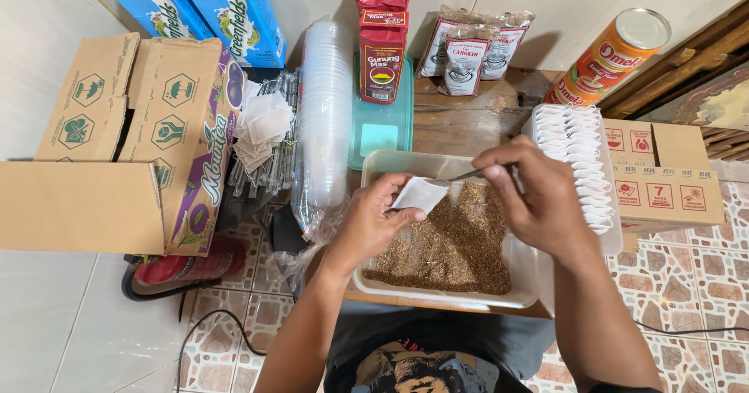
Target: Filling individual tea filter bags with loose tea leaves using a small spoon from a large container.
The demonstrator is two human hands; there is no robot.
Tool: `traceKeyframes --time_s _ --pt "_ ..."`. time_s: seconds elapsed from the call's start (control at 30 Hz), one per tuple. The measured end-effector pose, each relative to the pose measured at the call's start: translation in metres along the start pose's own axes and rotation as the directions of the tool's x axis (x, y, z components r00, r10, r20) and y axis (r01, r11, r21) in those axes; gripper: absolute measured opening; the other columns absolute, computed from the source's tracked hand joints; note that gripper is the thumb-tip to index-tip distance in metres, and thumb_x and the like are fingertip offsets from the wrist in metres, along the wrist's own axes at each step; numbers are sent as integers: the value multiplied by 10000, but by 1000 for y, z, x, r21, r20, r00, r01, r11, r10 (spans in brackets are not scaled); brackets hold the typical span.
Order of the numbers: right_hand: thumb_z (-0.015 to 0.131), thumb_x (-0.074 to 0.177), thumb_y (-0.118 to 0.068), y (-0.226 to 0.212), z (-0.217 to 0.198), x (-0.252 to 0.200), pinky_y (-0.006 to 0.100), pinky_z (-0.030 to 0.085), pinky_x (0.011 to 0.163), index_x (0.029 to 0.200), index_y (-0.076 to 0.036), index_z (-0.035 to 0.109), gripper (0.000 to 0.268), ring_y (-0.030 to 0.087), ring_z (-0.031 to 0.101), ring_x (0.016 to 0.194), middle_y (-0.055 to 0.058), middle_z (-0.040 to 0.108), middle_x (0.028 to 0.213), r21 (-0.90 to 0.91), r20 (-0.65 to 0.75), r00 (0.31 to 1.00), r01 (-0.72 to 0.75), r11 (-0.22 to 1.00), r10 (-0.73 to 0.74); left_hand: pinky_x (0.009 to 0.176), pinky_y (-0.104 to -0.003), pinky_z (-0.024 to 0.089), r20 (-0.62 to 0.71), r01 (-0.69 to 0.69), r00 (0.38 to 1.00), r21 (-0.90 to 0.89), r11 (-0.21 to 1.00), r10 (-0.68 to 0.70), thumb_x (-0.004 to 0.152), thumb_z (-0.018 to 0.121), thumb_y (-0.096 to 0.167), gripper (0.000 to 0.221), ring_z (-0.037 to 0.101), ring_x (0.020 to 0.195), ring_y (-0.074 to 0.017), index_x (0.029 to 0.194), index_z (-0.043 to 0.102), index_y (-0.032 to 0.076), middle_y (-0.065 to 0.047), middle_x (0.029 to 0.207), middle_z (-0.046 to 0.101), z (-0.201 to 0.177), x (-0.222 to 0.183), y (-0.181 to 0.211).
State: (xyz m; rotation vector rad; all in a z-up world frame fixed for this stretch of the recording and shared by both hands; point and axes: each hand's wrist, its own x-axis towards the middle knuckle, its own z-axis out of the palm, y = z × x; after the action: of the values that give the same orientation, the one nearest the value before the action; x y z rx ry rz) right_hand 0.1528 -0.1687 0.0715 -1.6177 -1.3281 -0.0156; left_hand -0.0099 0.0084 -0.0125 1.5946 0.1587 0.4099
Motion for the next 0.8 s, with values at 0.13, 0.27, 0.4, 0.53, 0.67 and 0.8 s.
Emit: traceKeyframes --time_s 0.13,0.27,0.4,0.53,0.67,0.8 --pt "619 938 76 -19 -3 12 394 502 658 1021 -2 735 162 303 618 688 165 703 752 -100 100 995 -2 995 12 928 -554 574 4 -24 1000 19 1000 24 846 779 34 482 705 1034 -452 1269 566 -50 -311 1069 705 1 0 2" --pt "595 953 77 -7 9 7 397 511 641 1026 23 732 164 291 610 646 183 699 738 -10 54 995 -81 997 81 947 -578 559 6 -25 1000 65 998 25 857 768 40 474 688 1040 -492 1268 557 -67 -339 1080 685 0 -1 -1" --pt "566 1004 75 15 16 -7 365 494 654 1113 37 700 177 204 589 668 166 713 781 77 -96 989 -103 992 110 967 -581 549 -2 4 1000 46 999 -4 878 756 56 471 683 1068 -488 1293 560 -49 -323 1113 691 -2 -6 -8" --pt "540 983 99 20 21 -10 409 547 701 1081 41 692 190 288 631 685 194 700 789 143 -57 993 -98 985 107 953 -574 547 -2 -41 999 59 997 41 875 755 47 438 689 1032 -490 1249 563 -77 -317 1057 691 2 0 6" --pt "560 995 111 21 19 -20 393 527 713 1087 63 689 166 245 605 691 187 674 789 121 -145 979 -127 984 144 945 -554 553 9 3 1000 85 996 -4 897 729 53 406 695 1030 -454 1252 569 -62 -305 1077 691 0 -2 2" --pt "478 1138 44 47 6 -42 343 502 829 1161 100 604 140 185 572 813 158 619 866 185 -355 908 -164 969 222 962 -553 544 2 68 998 84 994 -68 898 723 31 453 669 1081 -441 1301 534 -58 -280 1126 667 2 2 1"
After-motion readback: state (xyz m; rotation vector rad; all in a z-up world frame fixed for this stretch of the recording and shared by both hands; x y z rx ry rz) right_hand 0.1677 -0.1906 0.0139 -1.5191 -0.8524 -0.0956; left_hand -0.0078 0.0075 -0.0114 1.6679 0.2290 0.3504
